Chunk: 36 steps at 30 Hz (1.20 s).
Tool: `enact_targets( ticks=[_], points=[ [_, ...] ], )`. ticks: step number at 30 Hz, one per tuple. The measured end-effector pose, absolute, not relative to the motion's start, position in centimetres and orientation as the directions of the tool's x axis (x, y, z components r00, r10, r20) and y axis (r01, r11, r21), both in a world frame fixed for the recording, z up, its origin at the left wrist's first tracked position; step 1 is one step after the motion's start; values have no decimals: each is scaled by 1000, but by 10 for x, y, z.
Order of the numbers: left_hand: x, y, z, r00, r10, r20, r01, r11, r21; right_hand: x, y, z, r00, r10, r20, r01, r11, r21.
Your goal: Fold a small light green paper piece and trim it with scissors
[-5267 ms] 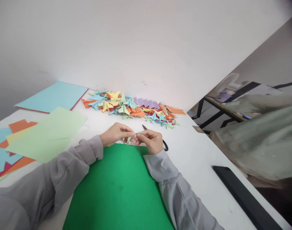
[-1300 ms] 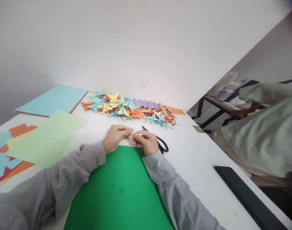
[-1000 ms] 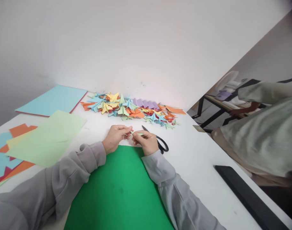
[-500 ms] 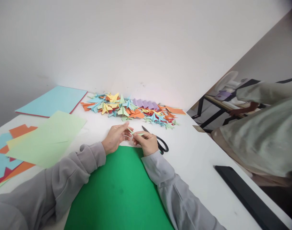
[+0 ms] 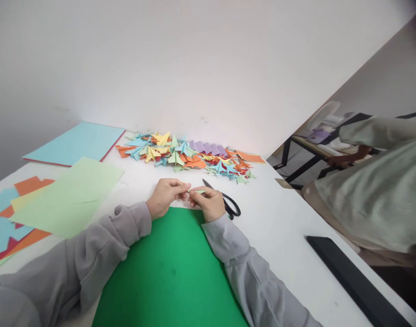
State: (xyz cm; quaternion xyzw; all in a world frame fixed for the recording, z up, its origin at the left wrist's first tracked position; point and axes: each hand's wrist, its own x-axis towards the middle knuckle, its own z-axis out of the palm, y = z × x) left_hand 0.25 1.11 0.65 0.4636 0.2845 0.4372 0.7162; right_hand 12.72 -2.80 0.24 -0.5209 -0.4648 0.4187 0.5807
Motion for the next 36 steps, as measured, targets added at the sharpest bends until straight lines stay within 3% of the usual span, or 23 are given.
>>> enact_targets(
  ticks=[16, 26, 36],
  points=[
    [0, 14, 9, 485, 873, -49, -423, 284, 860, 125, -28, 1, 223, 975, -10, -107, 14, -994],
    [-1, 13, 7, 446, 895, 16, -367, 167, 915, 130, -25, -1, 124, 987, -100, -328, -55, -943],
    [0, 13, 8, 500, 866, -16, -394, 244, 886, 131, -25, -4, 199, 979, -50, -210, -8, -978]
  ],
)
